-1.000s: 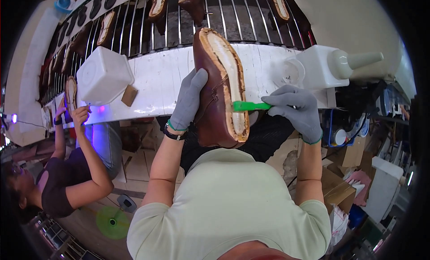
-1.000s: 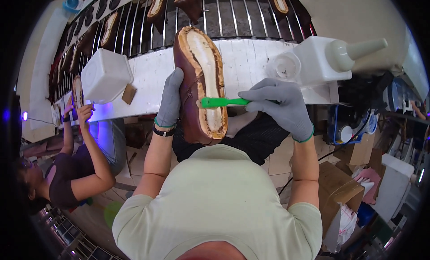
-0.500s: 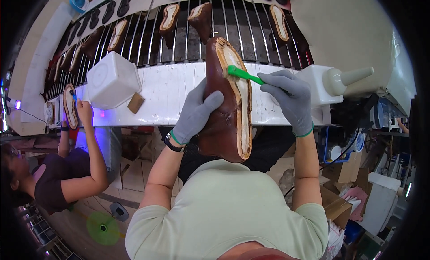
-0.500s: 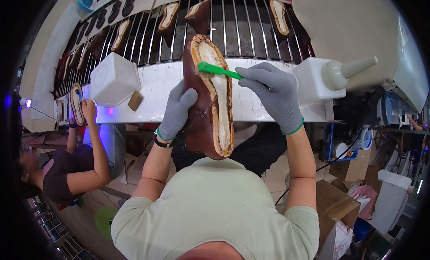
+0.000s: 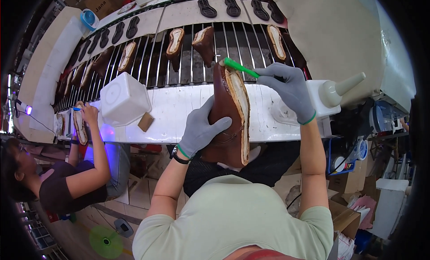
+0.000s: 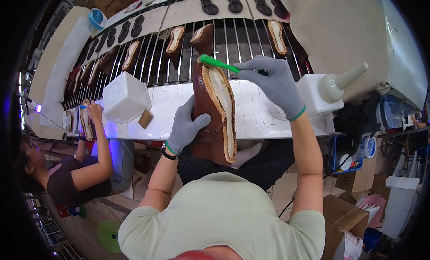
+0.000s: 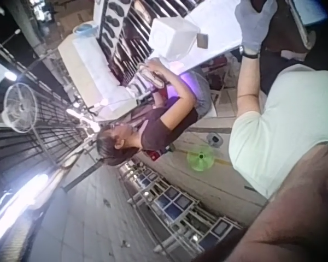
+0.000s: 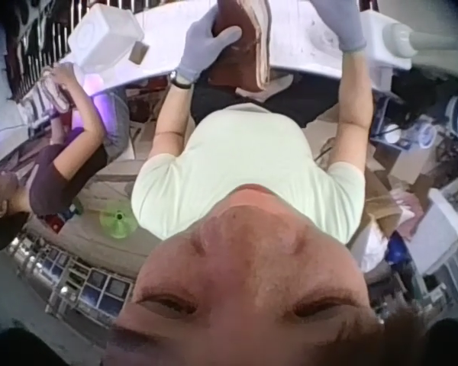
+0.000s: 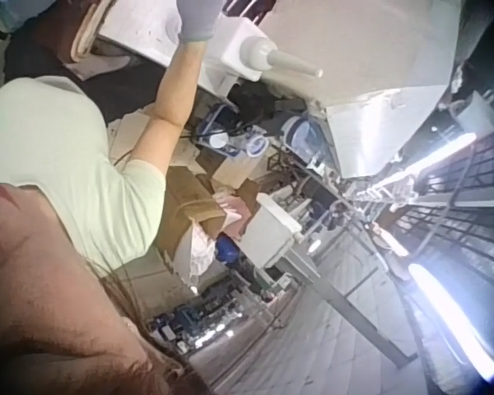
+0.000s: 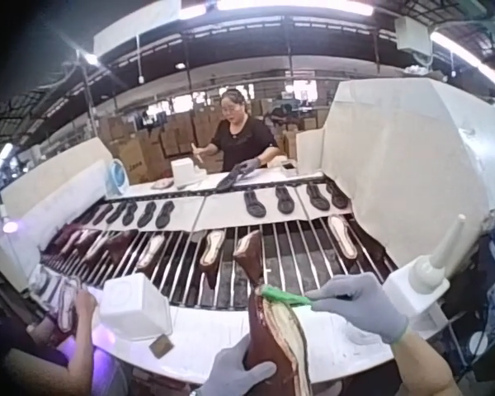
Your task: Apply adhesive to the edges of leather shoe uppers using a small brush.
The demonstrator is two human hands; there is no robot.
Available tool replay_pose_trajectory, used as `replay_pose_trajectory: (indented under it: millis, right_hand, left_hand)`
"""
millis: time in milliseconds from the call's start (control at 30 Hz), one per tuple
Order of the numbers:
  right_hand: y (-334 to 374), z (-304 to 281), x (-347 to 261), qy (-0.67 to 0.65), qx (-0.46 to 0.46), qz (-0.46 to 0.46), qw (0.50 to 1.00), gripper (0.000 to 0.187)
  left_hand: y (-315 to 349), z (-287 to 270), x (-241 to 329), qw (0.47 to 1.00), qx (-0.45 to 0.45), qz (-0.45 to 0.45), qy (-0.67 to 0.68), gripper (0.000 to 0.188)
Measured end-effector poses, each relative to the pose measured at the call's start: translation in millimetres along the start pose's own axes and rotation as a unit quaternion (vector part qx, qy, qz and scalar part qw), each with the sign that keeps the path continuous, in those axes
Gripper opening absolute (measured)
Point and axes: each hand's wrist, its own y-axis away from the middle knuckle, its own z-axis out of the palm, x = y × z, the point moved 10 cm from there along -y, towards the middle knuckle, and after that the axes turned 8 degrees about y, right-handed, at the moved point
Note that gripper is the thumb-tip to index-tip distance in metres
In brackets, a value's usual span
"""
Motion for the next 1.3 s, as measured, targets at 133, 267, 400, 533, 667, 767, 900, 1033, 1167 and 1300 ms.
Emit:
replay_pose_trajectory:
  millis: [133,267,400,533,667,767,900,1033,1167,1300]
  right_hand:
    - [2,10,-2,-0.032,-0.124,-0.01,0.992,0.021]
    - [5,16,-7,-0.013,-0.185,-0.054,0.981,0.022]
    - [6,18,-9,0.018,-0.22,-0.043,0.974,0.022]
    - [14,25,-7,0.004,-0.243,-0.051,0.969,0.02]
    - [43,35,-6,0.0,-0.262,-0.081,0.962,0.021]
    - [72,55,-7,-0.032,-0.332,-0.056,0.941,0.02]
    - [68,45,-4,-0.029,-0.227,-0.085,0.97,0.019]
    - [44,30,9,0.019,-0.17,0.029,0.985,0.022]
    - [68,46,0,-0.016,-0.273,-0.041,0.961,0.025]
    - [74,47,-4,-0.027,-0.294,-0.028,0.955,0.022]
  left_hand:
    - [2,2,-2,0.998,-0.01,0.007,0.067,0.07]
    - [2,4,-7,0.985,-0.018,-0.031,0.17,0.066]
    - [1,4,-10,0.974,-0.016,-0.046,0.22,0.063]
    - [-2,-1,-17,0.967,0.005,-0.054,0.25,0.063]
    - [-4,-2,-20,0.966,0.025,-0.044,0.255,0.064]
    - [-1,-12,-25,0.965,0.043,-0.03,0.259,0.063]
    - [-5,-12,-26,0.961,0.055,-0.032,0.269,0.061]
    - [-14,-13,-32,0.96,0.062,-0.029,0.273,0.058]
    - [-21,-16,-38,0.959,0.054,-0.058,0.273,0.057]
    - [-24,-15,-40,0.965,0.045,-0.063,0.252,0.057]
